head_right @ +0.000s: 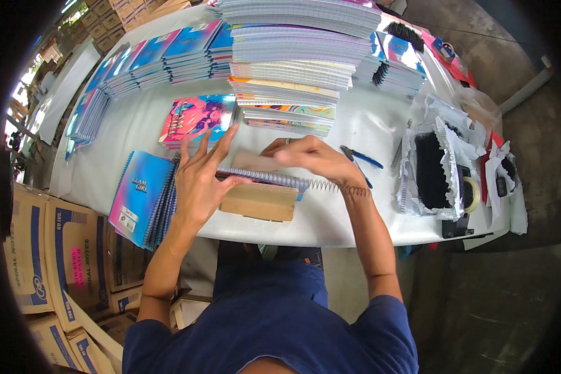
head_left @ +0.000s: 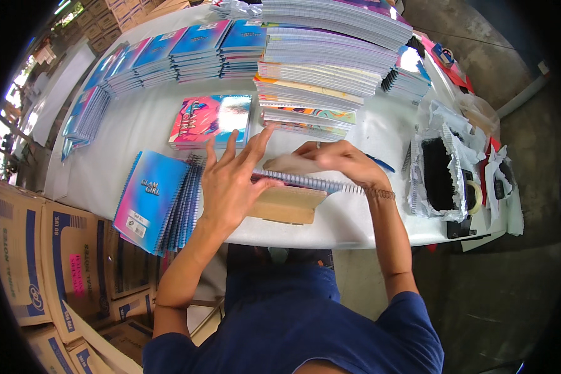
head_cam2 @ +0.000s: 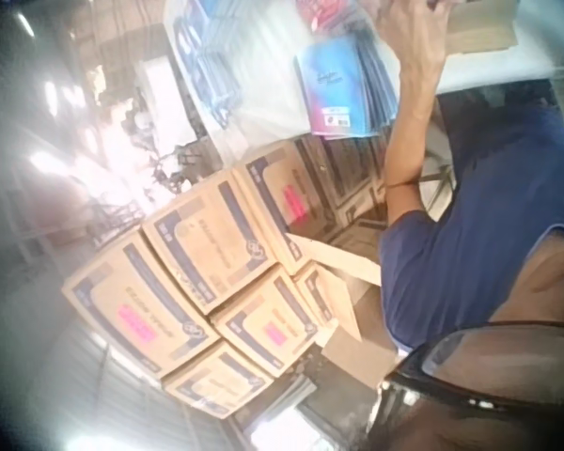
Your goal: The person assembles notebooks by threading a metal spiral coil through the pre-punched holes of stacked covers and pages and using a blue-handled tool to clip and crimp the ends of the coil.
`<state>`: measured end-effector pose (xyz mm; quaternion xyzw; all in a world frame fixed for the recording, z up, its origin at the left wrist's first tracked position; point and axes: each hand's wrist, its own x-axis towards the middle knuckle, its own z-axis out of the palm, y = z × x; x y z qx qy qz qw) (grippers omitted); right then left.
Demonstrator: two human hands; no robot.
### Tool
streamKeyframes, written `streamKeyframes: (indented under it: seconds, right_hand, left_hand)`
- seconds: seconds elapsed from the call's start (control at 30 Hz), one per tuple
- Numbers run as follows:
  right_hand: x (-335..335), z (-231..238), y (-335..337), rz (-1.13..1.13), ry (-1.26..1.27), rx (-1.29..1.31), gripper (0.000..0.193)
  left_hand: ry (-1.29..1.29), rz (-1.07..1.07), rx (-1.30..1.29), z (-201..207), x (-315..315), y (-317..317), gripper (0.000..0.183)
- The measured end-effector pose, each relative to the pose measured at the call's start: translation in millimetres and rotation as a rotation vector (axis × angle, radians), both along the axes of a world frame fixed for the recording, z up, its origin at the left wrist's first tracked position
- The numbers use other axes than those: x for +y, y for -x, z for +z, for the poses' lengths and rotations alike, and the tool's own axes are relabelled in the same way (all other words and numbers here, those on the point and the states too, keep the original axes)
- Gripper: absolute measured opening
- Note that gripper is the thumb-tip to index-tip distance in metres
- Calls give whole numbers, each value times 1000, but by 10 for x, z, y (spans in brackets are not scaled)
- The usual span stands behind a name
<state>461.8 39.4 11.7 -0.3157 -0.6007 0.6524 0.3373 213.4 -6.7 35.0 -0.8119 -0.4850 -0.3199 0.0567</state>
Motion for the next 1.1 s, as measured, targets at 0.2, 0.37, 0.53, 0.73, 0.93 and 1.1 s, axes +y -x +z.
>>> streamKeyframes:
  seconds: [0.2,0.37,0.53,0.73,0.93,1.1]
  right_hand:
    - [88,55,99,74,-9,176,46]
    - [204,3,225,99,69,187,51]
    - [188,137,397,86,-130,-246,53]
    - [195,184,475,68,-250,-366,52]
    - [156,204,297,127,-205,-158,40]
    - [143,258,310,123,-210,-201,46]
  left_hand:
    - [-18,55,-39,-129,5,189,97]
    - [16,39,-341,-114,-7,227,101]
    - [271,-98,-968,-333,60,304,111]
    - [380,-175,-1112,-538,86,333,106]
    - [460,-266,-1228,-570,63,186,98]
    - [513,-260,-1255,-590,69,184,97]
